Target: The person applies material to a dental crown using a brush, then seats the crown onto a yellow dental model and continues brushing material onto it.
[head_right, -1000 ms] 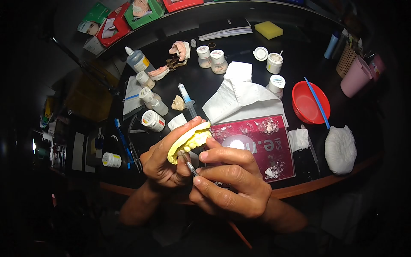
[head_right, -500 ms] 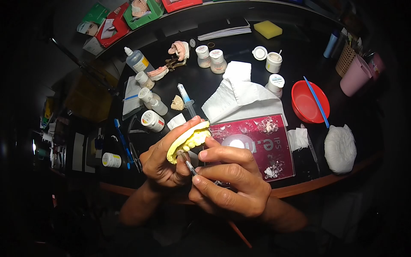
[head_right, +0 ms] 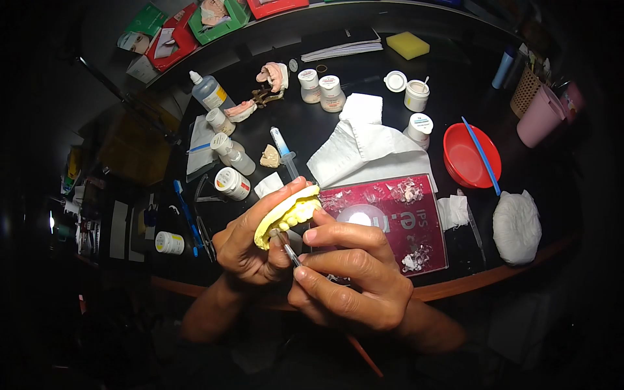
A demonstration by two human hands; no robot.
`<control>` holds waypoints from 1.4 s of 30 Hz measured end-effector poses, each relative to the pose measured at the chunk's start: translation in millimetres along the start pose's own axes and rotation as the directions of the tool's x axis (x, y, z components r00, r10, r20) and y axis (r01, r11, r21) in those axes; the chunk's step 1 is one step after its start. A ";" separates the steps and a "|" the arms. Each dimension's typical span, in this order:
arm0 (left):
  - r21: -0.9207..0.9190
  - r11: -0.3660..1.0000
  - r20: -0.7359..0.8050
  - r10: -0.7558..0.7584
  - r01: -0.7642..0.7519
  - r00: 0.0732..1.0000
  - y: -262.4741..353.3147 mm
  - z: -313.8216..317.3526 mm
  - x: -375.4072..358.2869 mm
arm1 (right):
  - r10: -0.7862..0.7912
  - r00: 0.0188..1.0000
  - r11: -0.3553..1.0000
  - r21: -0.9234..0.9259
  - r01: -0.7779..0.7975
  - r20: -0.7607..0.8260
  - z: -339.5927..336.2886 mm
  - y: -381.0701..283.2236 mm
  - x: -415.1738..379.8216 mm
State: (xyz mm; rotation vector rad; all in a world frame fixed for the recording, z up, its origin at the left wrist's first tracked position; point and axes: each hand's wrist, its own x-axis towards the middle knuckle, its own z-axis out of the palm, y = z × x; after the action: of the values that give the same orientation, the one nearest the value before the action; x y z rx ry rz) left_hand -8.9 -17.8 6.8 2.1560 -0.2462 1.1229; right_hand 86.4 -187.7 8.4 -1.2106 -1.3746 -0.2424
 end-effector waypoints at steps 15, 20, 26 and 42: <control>0.003 1.000 -0.002 0.019 -0.019 1.000 -0.8 0.0 0.8 | 0.001 1.000 1.000 0.019 -0.002 0.013 -1.5 -1.3 1.2; -0.005 1.000 -0.010 0.013 -0.013 1.000 -1.0 0.3 0.4 | 0.002 1.000 1.000 0.018 -0.002 0.010 -1.2 -1.5 1.3; -0.004 1.000 -0.016 0.012 -0.012 1.000 -0.7 0.9 0.3 | 0.000 1.000 1.000 0.021 0.000 0.005 -1.3 -1.5 0.9; -0.024 1.000 -0.011 -0.017 0.017 1.000 -0.1 -0.4 -1.6 | -0.001 1.000 1.000 0.009 0.001 -0.011 -0.1 -1.1 0.4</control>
State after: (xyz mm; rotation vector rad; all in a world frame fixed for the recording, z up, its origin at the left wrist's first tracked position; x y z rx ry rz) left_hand -10.1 -17.7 5.7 2.1265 -0.2350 1.1165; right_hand 85.8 -188.1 9.3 -1.1991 -1.3650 -0.2429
